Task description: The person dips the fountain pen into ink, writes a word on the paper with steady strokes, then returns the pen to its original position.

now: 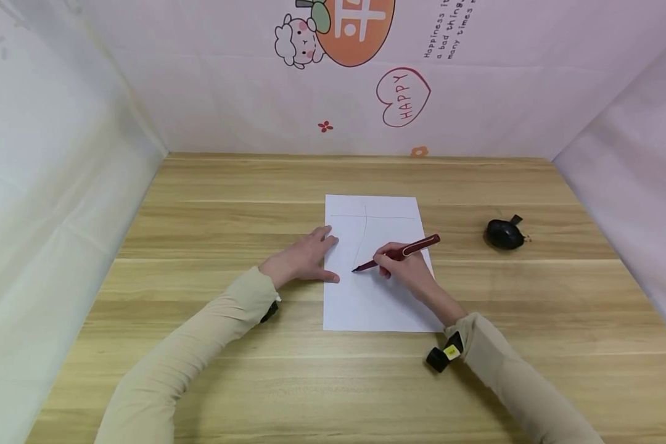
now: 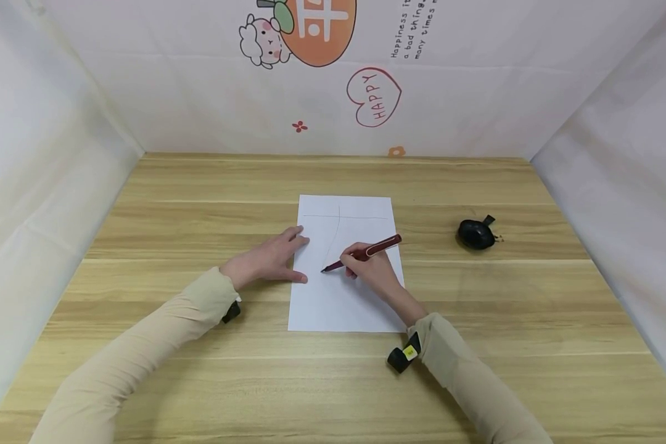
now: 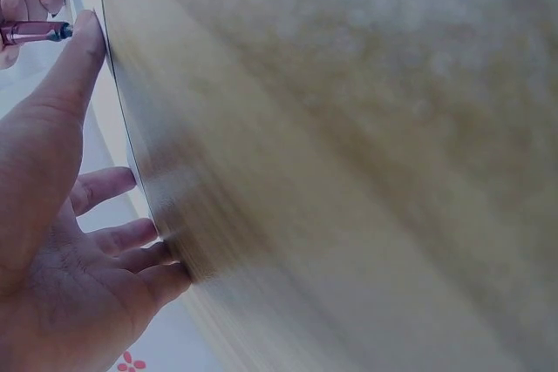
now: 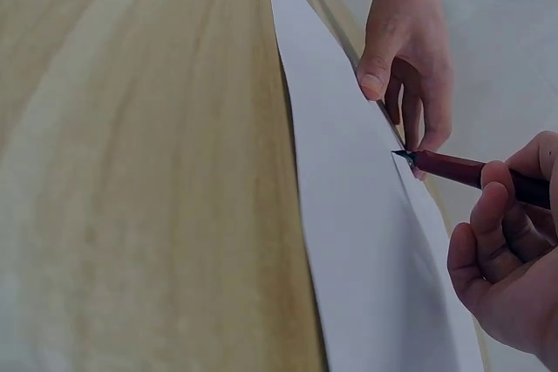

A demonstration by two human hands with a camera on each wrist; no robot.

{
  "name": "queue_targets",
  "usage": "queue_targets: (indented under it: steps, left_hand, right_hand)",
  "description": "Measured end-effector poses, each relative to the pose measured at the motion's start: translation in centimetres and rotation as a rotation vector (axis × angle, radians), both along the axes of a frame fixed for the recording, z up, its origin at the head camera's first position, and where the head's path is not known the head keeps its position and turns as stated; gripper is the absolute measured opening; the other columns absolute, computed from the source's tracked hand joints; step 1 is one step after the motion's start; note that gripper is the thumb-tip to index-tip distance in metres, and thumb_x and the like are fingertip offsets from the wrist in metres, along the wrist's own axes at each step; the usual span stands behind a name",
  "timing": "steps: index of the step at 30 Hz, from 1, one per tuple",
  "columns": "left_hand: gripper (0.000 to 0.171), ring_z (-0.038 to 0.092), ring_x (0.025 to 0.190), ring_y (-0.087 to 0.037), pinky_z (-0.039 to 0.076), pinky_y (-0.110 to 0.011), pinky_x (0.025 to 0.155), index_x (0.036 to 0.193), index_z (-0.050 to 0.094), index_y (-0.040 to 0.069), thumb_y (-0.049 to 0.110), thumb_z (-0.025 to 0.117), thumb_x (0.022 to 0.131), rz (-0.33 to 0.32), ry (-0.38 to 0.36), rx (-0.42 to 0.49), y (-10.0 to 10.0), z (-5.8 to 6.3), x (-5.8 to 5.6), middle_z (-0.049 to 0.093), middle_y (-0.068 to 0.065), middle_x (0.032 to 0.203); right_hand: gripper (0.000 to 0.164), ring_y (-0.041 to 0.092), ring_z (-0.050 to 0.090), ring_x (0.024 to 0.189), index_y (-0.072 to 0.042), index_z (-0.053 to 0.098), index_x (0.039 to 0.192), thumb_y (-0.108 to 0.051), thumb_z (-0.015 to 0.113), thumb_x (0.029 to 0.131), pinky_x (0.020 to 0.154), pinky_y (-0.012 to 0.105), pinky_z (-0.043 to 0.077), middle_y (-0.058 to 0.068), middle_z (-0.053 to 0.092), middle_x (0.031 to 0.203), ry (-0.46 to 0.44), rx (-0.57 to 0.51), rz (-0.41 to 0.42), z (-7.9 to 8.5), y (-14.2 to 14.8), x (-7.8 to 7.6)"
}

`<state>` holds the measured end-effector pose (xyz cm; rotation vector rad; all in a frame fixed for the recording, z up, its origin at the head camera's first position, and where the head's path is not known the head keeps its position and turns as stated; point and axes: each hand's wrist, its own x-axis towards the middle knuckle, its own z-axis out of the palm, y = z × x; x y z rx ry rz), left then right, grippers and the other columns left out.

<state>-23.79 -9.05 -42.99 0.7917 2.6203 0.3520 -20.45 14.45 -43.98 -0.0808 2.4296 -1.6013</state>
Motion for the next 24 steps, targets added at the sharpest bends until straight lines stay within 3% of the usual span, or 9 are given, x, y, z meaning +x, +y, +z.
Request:
queue_targets:
  steps: [24]
  left_hand:
    - [0.089,0.027,0.141,-0.033,0.030,-0.042,0.114,0.145,0.031,0.007,0.053,0.068,0.078,0.002,0.018,-0.012,0.1,0.0,-0.1,0.015,-0.019,0.156]
  right_hand:
    - [0.015,0.011,0.052,0.060,-0.003,0.065,0.092,-0.016,0.058,0.088,0.057,0.022,0.040,-0.001,0.057,0.061,0.015,0.001,0.105,-0.1,0.0,1.3]
